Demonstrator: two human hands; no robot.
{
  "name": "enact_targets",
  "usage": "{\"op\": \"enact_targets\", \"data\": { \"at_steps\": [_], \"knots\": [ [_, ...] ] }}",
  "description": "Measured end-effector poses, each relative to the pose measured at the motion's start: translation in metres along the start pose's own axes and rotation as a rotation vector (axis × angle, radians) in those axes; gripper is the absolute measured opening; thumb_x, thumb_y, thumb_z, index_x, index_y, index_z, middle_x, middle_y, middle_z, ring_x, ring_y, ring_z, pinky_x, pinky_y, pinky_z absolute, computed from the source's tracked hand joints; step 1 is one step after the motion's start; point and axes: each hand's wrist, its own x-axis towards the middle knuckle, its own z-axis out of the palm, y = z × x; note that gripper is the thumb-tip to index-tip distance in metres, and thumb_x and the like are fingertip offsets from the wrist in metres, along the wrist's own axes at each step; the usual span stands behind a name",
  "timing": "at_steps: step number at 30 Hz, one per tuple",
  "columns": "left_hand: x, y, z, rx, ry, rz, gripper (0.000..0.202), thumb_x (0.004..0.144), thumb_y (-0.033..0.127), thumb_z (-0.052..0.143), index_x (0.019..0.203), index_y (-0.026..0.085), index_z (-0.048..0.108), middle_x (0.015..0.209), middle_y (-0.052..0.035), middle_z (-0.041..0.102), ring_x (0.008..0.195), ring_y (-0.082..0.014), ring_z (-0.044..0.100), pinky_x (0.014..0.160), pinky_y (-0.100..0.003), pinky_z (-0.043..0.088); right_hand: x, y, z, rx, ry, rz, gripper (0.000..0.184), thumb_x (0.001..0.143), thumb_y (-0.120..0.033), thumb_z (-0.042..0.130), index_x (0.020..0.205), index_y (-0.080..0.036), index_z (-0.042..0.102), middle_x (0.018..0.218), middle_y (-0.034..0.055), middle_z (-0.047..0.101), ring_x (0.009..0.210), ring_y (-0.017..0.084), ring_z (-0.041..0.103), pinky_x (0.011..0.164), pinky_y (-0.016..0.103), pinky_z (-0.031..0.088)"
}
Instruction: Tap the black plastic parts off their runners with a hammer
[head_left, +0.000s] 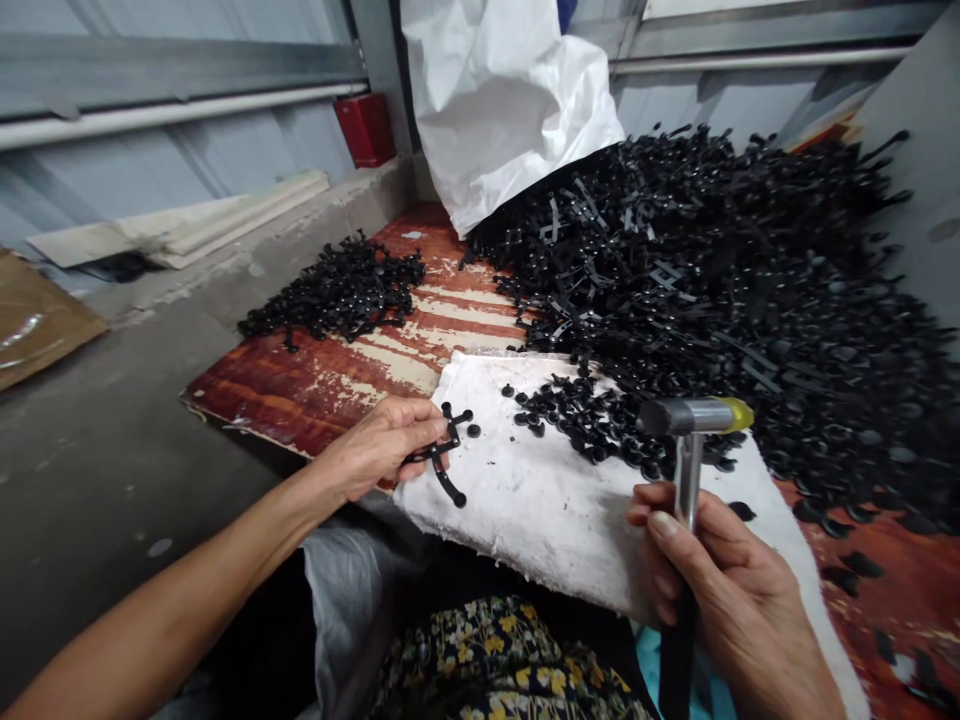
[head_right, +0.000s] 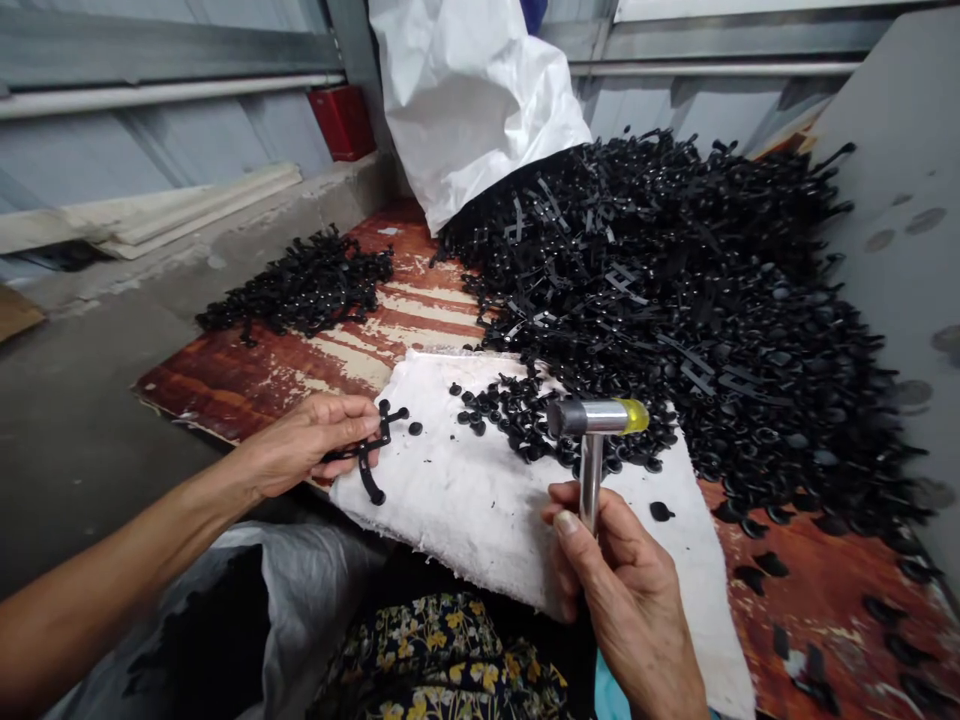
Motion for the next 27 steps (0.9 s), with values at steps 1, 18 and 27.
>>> {"op": "enact_targets", "data": {
  "at_steps": [1, 18, 27],
  "knots": [
    [-0.0007, -0.0002, 0.001, -0.015, 0.0, 0.002, 0.031, 0.064, 0.039, 0.074, 0.062, 0.014, 0.056, 0.055, -0.0016, 0.061, 0.033, -0.0015, 0.035, 0.031, -0.013, 0.014, -0.0002, 0.0001, -0.0004, -0.008, -0.002, 0.001, 0.039, 0.067, -0.05, 0.079, 0.091, -0.021, 0.068, 0.074, 0.0015, 0.062, 0.04, 0.007, 0.043, 0.03, 0.019, 0.038],
    [0.0002, 0.0059, 0.009, -0.005, 0.046, -0.082, 0.024, 0.068, 0.033, 0.07, 0.062, 0.013, 0.059, 0.051, 0.0017, 0.057, 0.031, 0.0005, 0.028, 0.032, -0.014, 0.013, 0.0003, 0.0007, -0.0002, -0.007, -0.002, -0.015, 0.04, 0.067, -0.051, 0.08, 0.09, -0.021, 0.069, 0.07, 0.0009, 0.061, 0.039, 0.006, 0.044, 0.03, 0.018, 0.039],
    [-0.0003, 0.0046, 0.0084, 0.037, 0.046, -0.091, 0.022, 0.072, 0.032, 0.066, 0.066, 0.013, 0.058, 0.053, 0.0024, 0.058, 0.032, 0.0005, 0.029, 0.034, -0.013, 0.014, -0.0002, 0.001, -0.0008, 0.028, -0.013, -0.016, 0.037, 0.067, -0.048, 0.081, 0.089, -0.021, 0.069, 0.07, 0.0, 0.061, 0.039, 0.006, 0.045, 0.029, 0.017, 0.04]
  ]
}}
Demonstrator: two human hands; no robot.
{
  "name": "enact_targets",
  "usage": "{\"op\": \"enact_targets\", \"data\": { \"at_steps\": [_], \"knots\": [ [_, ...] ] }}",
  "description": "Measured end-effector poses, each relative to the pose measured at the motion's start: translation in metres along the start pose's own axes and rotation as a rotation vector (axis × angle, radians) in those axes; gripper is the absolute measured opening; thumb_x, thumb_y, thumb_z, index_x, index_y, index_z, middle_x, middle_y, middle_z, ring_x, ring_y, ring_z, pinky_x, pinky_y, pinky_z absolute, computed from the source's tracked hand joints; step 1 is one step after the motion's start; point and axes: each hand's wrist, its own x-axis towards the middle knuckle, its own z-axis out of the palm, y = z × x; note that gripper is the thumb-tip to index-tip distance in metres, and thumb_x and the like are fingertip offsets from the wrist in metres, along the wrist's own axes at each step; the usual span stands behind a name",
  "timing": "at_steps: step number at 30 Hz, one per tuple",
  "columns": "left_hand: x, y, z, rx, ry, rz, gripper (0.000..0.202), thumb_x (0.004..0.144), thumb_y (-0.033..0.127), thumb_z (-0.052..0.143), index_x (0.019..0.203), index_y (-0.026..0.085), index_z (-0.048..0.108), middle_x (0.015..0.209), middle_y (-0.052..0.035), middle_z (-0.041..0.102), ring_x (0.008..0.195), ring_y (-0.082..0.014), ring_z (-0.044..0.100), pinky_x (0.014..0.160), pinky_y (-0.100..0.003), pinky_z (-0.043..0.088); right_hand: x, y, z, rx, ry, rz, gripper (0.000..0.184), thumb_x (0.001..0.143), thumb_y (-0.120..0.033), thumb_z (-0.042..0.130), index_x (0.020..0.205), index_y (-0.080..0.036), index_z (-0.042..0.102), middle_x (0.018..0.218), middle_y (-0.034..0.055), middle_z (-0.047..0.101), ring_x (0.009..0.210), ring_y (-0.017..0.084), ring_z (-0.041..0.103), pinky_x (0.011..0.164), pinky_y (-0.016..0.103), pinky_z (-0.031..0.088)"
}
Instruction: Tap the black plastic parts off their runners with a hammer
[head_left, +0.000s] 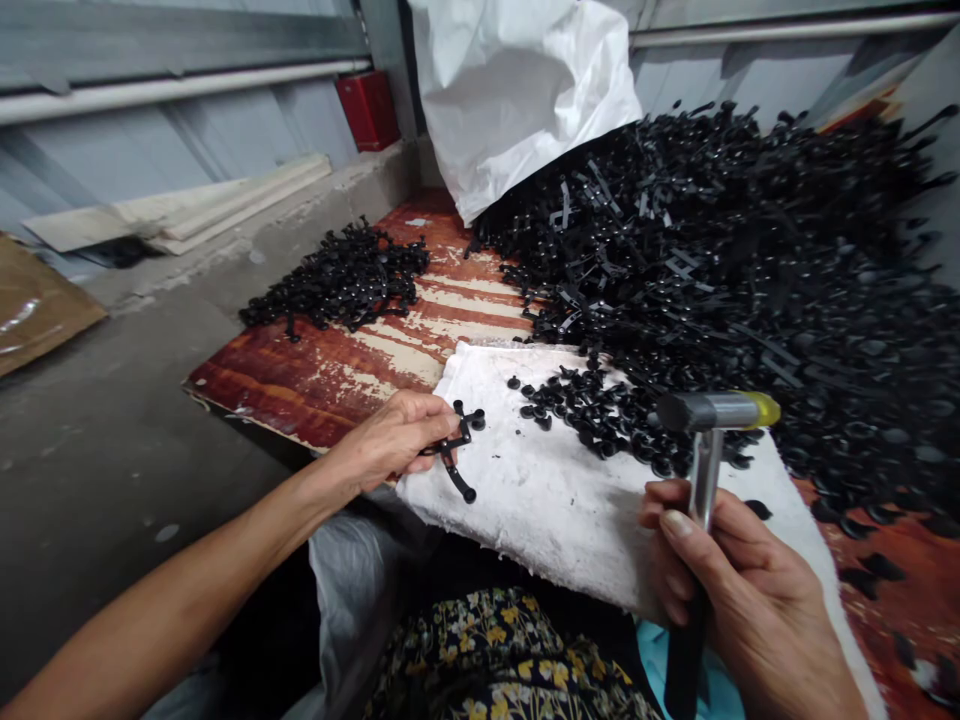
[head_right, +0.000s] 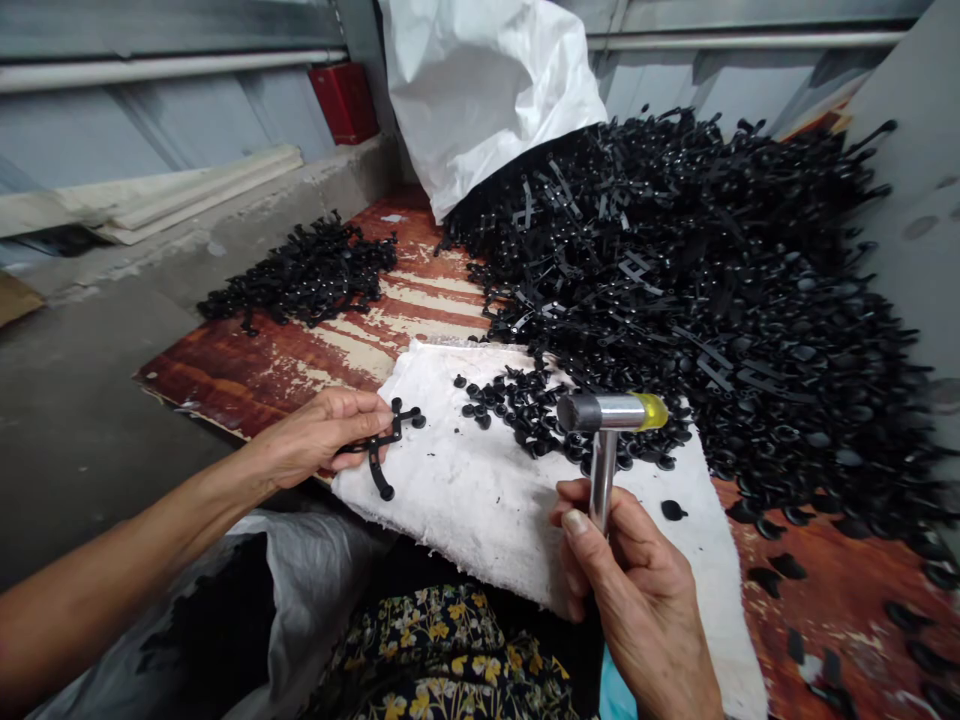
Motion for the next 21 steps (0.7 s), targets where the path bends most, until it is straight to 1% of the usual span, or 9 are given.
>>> {"op": "enact_targets", "data": {
  "at_steps": [2, 6, 8, 11, 13, 15, 18, 19, 21],
  "knots": [
    [0.0, 0.001, 0.001, 0.008, -0.003, -0.005, 0.022, 0.073, 0.032, 0.066, 0.065, 0.013, 0.057, 0.052, 0.0027, 0.057, 0.032, 0.0002, 0.029, 0.033, -0.014, 0.014, 0.0, 0.001, 0.0, -0.002, -0.001, 0.003, 0.036, 0.068, -0.047, 0.081, 0.09, -0.022, 0.069, 0.071, 0.0003, 0.062, 0.039, 0.006, 0.045, 0.029, 0.017, 0.04],
    [0.0, 0.004, 0.001, 0.092, -0.005, 0.008, 0.019, 0.076, 0.029, 0.059, 0.064, 0.014, 0.056, 0.045, 0.0057, 0.048, 0.031, -0.0014, 0.025, 0.032, -0.015, 0.015, -0.001, -0.001, 0.003, -0.006, 0.019, 0.009, 0.034, 0.069, -0.046, 0.08, 0.09, -0.021, 0.069, 0.073, 0.001, 0.061, 0.04, 0.006, 0.045, 0.03, 0.017, 0.04],
    [0.001, 0.003, -0.001, 0.139, -0.011, 0.035, 0.018, 0.077, 0.028, 0.056, 0.065, 0.015, 0.056, 0.045, 0.0059, 0.047, 0.031, -0.002, 0.025, 0.031, -0.015, 0.015, -0.002, -0.003, 0.005, -0.011, 0.04, 0.015, 0.033, 0.069, -0.045, 0.08, 0.089, -0.021, 0.069, 0.073, 0.001, 0.061, 0.04, 0.006, 0.044, 0.03, 0.017, 0.039],
    [0.003, -0.002, -0.005, 0.157, -0.021, 0.047, 0.018, 0.075, 0.03, 0.057, 0.065, 0.014, 0.057, 0.045, 0.0057, 0.047, 0.031, -0.0022, 0.026, 0.032, -0.015, 0.015, -0.003, -0.005, 0.005, -0.041, 0.05, 0.01, 0.035, 0.069, -0.046, 0.079, 0.091, -0.021, 0.069, 0.074, 0.0014, 0.061, 0.04, 0.007, 0.044, 0.03, 0.018, 0.039],
    [0.006, -0.005, -0.007, 0.16, -0.023, 0.048, 0.017, 0.074, 0.029, 0.058, 0.066, 0.014, 0.058, 0.048, 0.0047, 0.049, 0.031, -0.0018, 0.026, 0.032, -0.015, 0.015, -0.002, -0.003, 0.003, -0.08, 0.03, -0.017, 0.038, 0.072, -0.05, 0.075, 0.096, -0.022, 0.07, 0.076, 0.0018, 0.062, 0.04, 0.008, 0.045, 0.029, 0.019, 0.039],
    [0.008, -0.007, -0.008, 0.176, -0.02, 0.055, 0.016, 0.075, 0.027, 0.057, 0.066, 0.014, 0.058, 0.05, 0.0036, 0.052, 0.031, -0.0018, 0.028, 0.032, -0.015, 0.016, -0.002, 0.0, 0.0, -0.164, -0.002, -0.051, 0.04, 0.08, -0.051, 0.067, 0.108, -0.023, 0.068, 0.08, 0.0023, 0.063, 0.041, 0.009, 0.046, 0.031, 0.02, 0.04],
    [0.009, -0.007, -0.008, 0.215, -0.018, 0.063, 0.015, 0.077, 0.024, 0.054, 0.066, 0.014, 0.058, 0.046, 0.0053, 0.047, 0.031, -0.0027, 0.028, 0.031, -0.015, 0.017, -0.003, 0.001, -0.002, -0.412, -0.07, -0.182, 0.041, 0.09, -0.045, 0.055, 0.126, -0.025, 0.061, 0.08, 0.0027, 0.066, 0.044, 0.01, 0.049, 0.034, 0.019, 0.042],
    [0.009, -0.007, -0.008, 0.227, -0.019, 0.068, 0.015, 0.077, 0.023, 0.053, 0.065, 0.015, 0.057, 0.044, 0.006, 0.045, 0.031, -0.0028, 0.028, 0.031, -0.015, 0.017, -0.002, 0.0, 0.0, -0.508, -0.103, -0.269, 0.041, 0.092, -0.04, 0.053, 0.129, -0.025, 0.059, 0.079, 0.0032, 0.067, 0.048, 0.011, 0.053, 0.039, 0.019, 0.046],
    [0.009, -0.008, -0.008, 0.244, -0.029, 0.088, 0.016, 0.078, 0.023, 0.052, 0.065, 0.015, 0.056, 0.044, 0.0064, 0.044, 0.031, -0.003, 0.028, 0.031, -0.014, 0.018, -0.001, -0.005, 0.008, -0.666, -0.183, -0.484, 0.041, 0.094, -0.03, 0.049, 0.134, -0.023, 0.055, 0.08, 0.0044, 0.069, 0.062, 0.013, 0.063, 0.055, 0.021, 0.055]
  ]
}}
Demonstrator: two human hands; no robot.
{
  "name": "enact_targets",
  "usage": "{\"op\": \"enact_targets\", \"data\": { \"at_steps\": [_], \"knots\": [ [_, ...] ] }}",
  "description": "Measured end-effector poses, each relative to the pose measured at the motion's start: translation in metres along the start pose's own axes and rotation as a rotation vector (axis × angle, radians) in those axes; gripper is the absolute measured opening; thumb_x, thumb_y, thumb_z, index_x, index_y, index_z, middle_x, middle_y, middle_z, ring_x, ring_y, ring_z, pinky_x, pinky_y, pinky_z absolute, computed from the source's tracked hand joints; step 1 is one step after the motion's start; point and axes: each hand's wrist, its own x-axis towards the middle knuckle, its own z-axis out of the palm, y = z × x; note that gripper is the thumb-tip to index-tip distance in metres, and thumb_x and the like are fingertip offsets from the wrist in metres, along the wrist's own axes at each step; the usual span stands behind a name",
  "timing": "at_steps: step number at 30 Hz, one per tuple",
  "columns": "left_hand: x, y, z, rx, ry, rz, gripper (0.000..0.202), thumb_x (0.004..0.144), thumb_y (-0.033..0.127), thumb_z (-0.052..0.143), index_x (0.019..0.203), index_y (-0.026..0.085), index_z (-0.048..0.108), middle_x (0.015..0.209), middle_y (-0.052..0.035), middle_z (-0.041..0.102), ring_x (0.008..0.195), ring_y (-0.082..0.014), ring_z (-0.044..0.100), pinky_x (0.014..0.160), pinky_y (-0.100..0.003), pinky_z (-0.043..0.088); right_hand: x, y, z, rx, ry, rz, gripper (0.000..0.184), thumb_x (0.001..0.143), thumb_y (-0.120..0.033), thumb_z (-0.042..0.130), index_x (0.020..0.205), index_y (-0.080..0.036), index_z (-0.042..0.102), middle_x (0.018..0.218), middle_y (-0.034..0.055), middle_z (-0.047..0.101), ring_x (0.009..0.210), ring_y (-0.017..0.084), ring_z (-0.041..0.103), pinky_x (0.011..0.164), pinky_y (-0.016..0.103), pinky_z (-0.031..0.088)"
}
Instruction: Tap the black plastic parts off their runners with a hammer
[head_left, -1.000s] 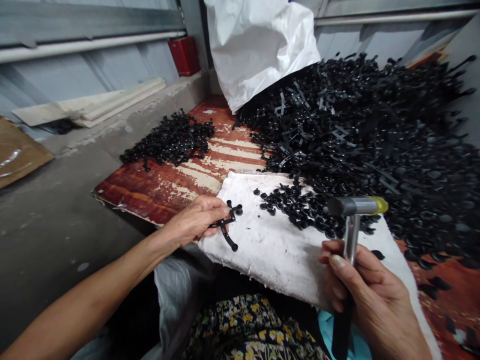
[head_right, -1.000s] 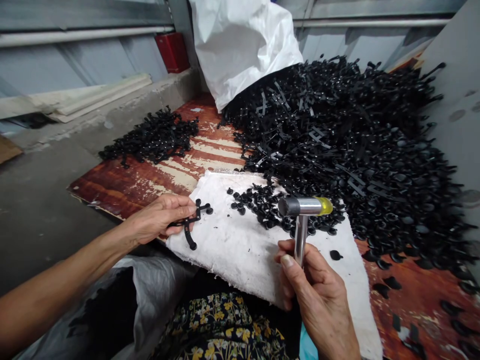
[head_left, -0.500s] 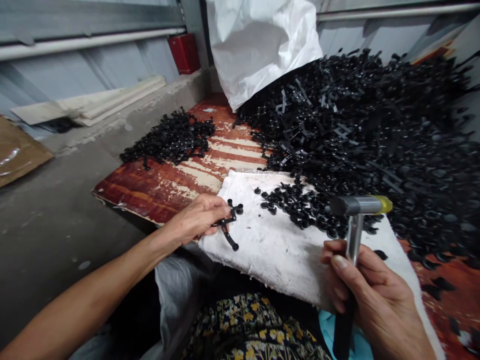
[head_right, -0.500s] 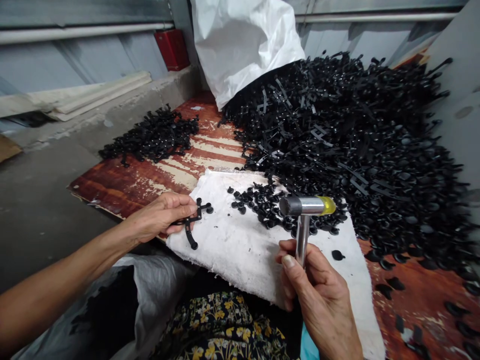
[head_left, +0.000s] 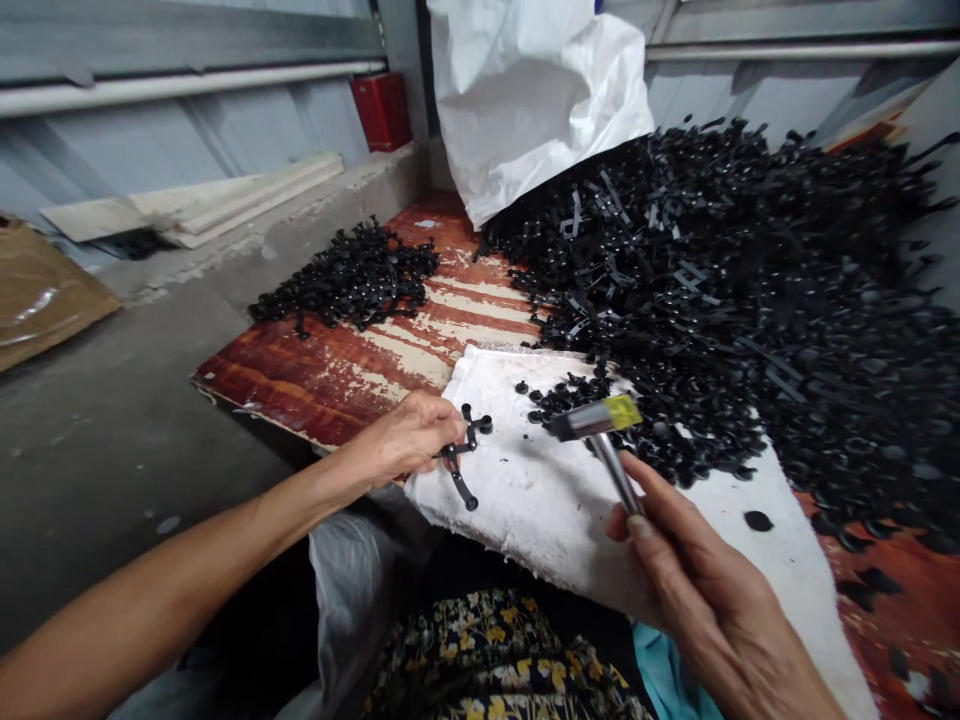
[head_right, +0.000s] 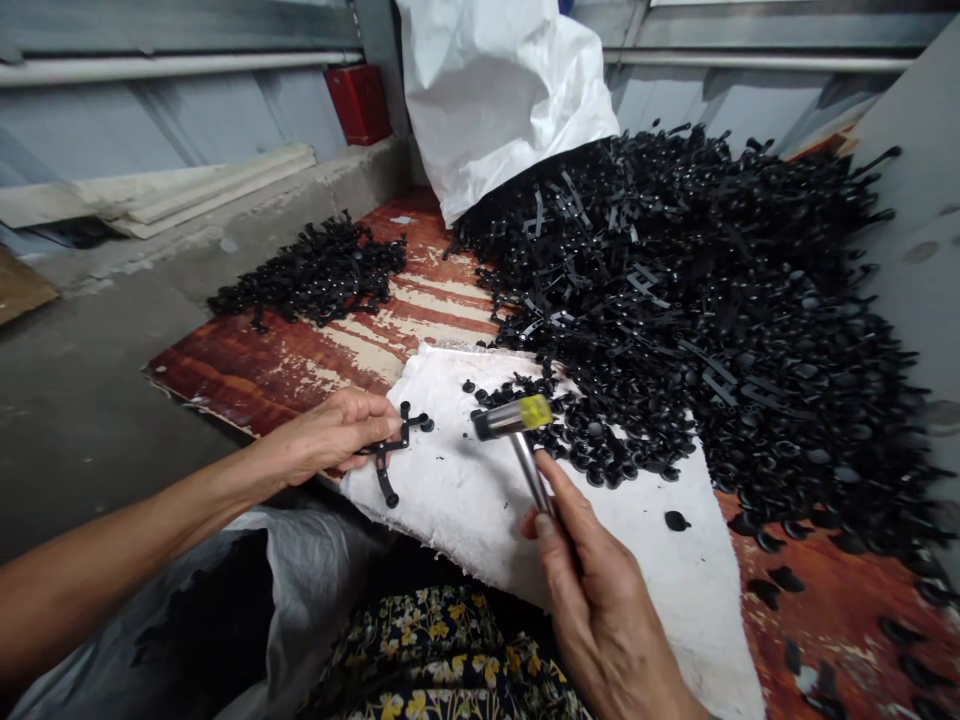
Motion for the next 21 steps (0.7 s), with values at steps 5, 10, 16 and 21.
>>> {"op": "enact_targets", "data": {
  "at_steps": [5, 10, 16, 21],
  "knots": [
    [0.003, -0.005, -0.004, 0.055, -0.018, 0.012, 0.016, 0.079, 0.026, 0.05, 0.068, 0.017, 0.054, 0.043, 0.0065, 0.043, 0.03, -0.005, 0.03, 0.029, -0.015, 0.019, 0.026, -0.022, 0.009, -0.167, -0.076, -0.409, 0.058, 0.091, -0.006, 0.04, 0.146, -0.025, 0.041, 0.091, 0.0054, 0.067, 0.079, 0.013, 0.067, 0.079, 0.025, 0.056],
    [0.008, -0.006, -0.013, 0.088, -0.077, 0.013, 0.014, 0.078, 0.027, 0.052, 0.069, 0.017, 0.054, 0.041, 0.0071, 0.041, 0.029, -0.0059, 0.03, 0.029, -0.016, 0.024, 0.042, -0.026, 0.014, -0.278, -0.145, -0.46, 0.057, 0.089, -0.003, 0.039, 0.145, -0.015, 0.043, 0.087, 0.0093, 0.063, 0.074, 0.018, 0.067, 0.067, 0.029, 0.059],
    [0.012, 0.0, -0.01, 0.186, -0.051, 0.007, 0.012, 0.074, 0.024, 0.05, 0.067, 0.016, 0.056, 0.042, 0.0059, 0.042, 0.03, -0.0072, 0.035, 0.029, -0.017, 0.023, 0.038, -0.027, 0.017, -0.272, -0.101, -0.499, 0.063, 0.09, -0.001, 0.041, 0.148, -0.023, 0.038, 0.095, 0.0085, 0.063, 0.077, 0.016, 0.067, 0.067, 0.027, 0.057],
    [0.009, 0.003, -0.005, 0.206, -0.04, 0.022, 0.016, 0.077, 0.027, 0.049, 0.069, 0.016, 0.058, 0.039, 0.0067, 0.038, 0.028, -0.0073, 0.032, 0.029, -0.017, 0.021, 0.039, -0.026, 0.017, -0.386, -0.156, -0.449, 0.059, 0.09, -0.004, 0.038, 0.145, -0.022, 0.044, 0.084, 0.0062, 0.061, 0.064, 0.015, 0.064, 0.058, 0.025, 0.055]
  ]
}}
